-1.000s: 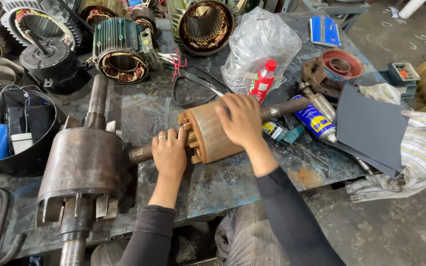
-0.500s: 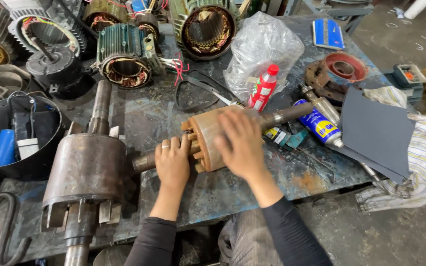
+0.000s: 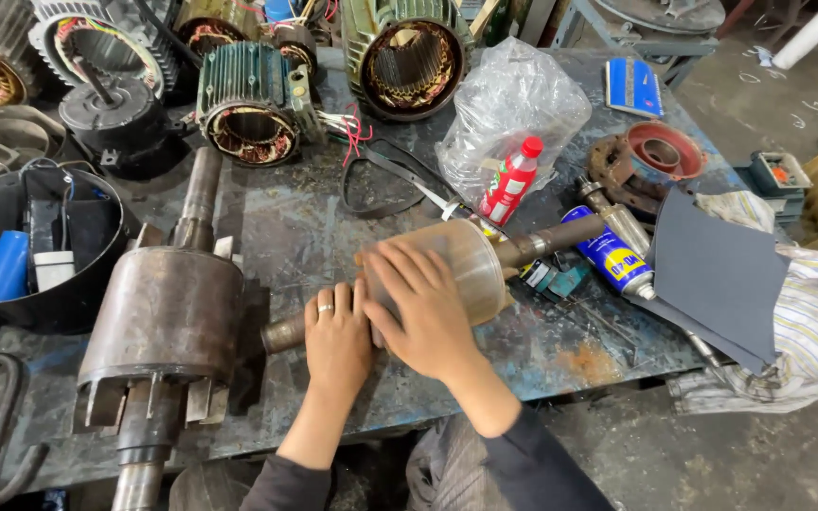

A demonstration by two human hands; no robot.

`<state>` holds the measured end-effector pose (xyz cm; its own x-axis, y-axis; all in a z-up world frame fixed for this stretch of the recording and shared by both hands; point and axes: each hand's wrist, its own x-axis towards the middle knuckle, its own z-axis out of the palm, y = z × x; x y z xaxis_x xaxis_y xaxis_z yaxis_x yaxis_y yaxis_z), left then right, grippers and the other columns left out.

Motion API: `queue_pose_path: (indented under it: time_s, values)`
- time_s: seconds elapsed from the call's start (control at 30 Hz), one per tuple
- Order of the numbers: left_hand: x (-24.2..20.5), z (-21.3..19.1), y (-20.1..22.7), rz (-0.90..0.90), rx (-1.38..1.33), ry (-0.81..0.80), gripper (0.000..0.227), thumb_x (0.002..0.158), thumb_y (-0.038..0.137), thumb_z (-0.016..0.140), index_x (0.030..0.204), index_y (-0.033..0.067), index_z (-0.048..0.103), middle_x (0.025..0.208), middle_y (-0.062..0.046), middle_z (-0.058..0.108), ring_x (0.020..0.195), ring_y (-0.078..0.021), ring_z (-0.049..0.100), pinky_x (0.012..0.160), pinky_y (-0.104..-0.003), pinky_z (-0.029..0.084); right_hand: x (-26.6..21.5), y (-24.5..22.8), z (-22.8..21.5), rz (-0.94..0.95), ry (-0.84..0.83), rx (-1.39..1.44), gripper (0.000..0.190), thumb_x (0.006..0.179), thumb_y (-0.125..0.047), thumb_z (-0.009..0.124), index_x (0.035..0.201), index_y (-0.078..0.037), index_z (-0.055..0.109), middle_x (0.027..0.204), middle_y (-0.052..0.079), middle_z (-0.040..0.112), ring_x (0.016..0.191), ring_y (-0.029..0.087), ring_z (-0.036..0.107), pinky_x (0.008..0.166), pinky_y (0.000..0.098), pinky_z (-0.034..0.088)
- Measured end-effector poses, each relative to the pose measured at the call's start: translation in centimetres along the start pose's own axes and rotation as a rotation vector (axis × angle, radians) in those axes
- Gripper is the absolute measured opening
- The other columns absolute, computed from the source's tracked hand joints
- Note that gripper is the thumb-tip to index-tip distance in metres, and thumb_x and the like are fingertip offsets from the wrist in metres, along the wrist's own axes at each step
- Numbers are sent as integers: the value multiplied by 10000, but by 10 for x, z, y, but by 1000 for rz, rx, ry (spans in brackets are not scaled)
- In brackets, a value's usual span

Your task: The person sands the surface of a cylindrical motor rotor using a piece of sandpaper. They rotate the rotor with one hand while rubbing the sandpaper against the surface with the other hand to smooth it.

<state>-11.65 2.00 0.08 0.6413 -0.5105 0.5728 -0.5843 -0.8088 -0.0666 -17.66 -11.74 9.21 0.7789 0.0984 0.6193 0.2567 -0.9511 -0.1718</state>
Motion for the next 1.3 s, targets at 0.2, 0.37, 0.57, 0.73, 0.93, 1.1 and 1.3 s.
queue_pose_path:
  time_s: [0.2,0.37,0.57,0.73,0.93,1.1,1.3]
  values:
    - [11,-39,-9,-94,-169,-725,539,813,275,654,1328,216,507,1219,-87,679,1098,-370,705,893,-479,551,-36,105,-13,137,-40,-214,443,1037,-557,519,1314,-249,677,1332,18,646,1280,297,533,1078,484,362]
    - [26,-52,-3,-95,-231,-836,599,779,267,622,1375,218,583,1086,-96,754,1001,-382,765,808,-521,592,44,87,-22,456,-594,-105,553,1064,-678,352,1243,-250,655,1274,115,747,1375,317,599,1240,534,247]
    - [19,-23,-7,-157,-264,-790,471,785,263,619,1241,176,696,951,-118,797,915,-408,790,762,-529,614,35,9,-8,212,-549,1,685,1020,-663,371,1345,-159,703,1326,177,735,1333,399,640,1175,574,358]
    - [17,-52,0,-143,-231,-754,416,822,269,605,1229,194,649,970,-102,781,954,-375,785,774,-534,621,-14,52,-33,-100,-153,51,596,1018,-550,592,1377,-81,665,1421,189,658,1365,388,575,1168,532,363]
    - [-16,-41,18,-71,-124,-480,250,944,204,531,1173,167,623,832,-80,712,776,-336,761,668,-455,600,28,100,-40,296,-464,-84,584,1103,-537,447,1300,-74,745,1340,167,740,1316,374,645,1158,497,423]
    - [-41,-29,30,-20,-22,-321,118,989,193,623,1077,153,554,810,-40,634,688,-258,692,605,-382,561,39,7,-33,126,-577,23,514,1028,-565,464,912,-151,747,978,76,784,915,365,713,829,568,490]
    - [-51,-90,21,-56,-359,-776,830,895,446,747,1583,177,370,1171,-108,614,944,-372,701,706,-494,628,-28,33,-73,-28,-302,71,613,1093,-486,380,1449,-55,631,1491,120,658,1415,320,569,1250,550,328]
